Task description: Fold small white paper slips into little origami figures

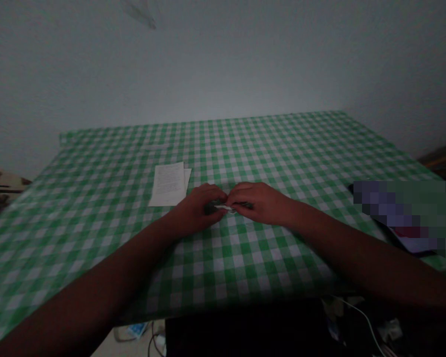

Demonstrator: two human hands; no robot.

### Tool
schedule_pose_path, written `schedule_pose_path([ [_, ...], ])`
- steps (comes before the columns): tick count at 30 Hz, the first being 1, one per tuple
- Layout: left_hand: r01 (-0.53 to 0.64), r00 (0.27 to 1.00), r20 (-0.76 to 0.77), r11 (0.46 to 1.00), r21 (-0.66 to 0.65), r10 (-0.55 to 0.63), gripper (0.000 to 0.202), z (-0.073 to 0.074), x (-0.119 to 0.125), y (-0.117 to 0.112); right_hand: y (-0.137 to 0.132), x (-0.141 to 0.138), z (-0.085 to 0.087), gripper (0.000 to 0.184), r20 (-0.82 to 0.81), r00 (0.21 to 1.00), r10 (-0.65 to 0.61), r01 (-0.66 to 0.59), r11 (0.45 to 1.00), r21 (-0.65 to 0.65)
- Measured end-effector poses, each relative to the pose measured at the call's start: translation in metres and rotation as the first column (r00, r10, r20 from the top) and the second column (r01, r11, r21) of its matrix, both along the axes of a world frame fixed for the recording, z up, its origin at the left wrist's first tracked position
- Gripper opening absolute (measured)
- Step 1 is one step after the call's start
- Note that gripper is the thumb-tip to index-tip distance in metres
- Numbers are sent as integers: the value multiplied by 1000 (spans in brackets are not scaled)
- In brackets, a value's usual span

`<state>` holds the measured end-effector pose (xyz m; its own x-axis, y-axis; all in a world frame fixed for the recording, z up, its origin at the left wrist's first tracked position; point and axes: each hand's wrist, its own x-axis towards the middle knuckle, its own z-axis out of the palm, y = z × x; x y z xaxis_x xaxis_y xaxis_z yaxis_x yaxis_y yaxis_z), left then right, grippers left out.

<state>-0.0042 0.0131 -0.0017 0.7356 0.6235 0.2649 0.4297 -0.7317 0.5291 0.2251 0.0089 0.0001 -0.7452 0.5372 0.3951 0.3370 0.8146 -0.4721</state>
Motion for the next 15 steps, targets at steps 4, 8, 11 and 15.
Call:
schedule_pose_path([
  [4, -4, 1000, 15, 999, 40, 3, 17, 1, -2, -1, -1, 1, 1, 12, 17, 1000, 8, -8, 1000, 1],
  [8, 19, 1000, -25, 998, 67, -17, 15, 3, -2, -2, -1, 3, 5, 11, 61, 998, -9, 9, 1000, -9],
  [11, 28, 999, -49, 995, 97, -24, 14, 2, -3, -1, -2, 4, 9, 10, 76, 997, -11, 12, 1000, -22],
  [15, 26, 998, -68, 993, 118, -18, 15, 1, -4, -1, -1, 8, 11, 8, 93, 996, -4, 3, 1000, 9],
])
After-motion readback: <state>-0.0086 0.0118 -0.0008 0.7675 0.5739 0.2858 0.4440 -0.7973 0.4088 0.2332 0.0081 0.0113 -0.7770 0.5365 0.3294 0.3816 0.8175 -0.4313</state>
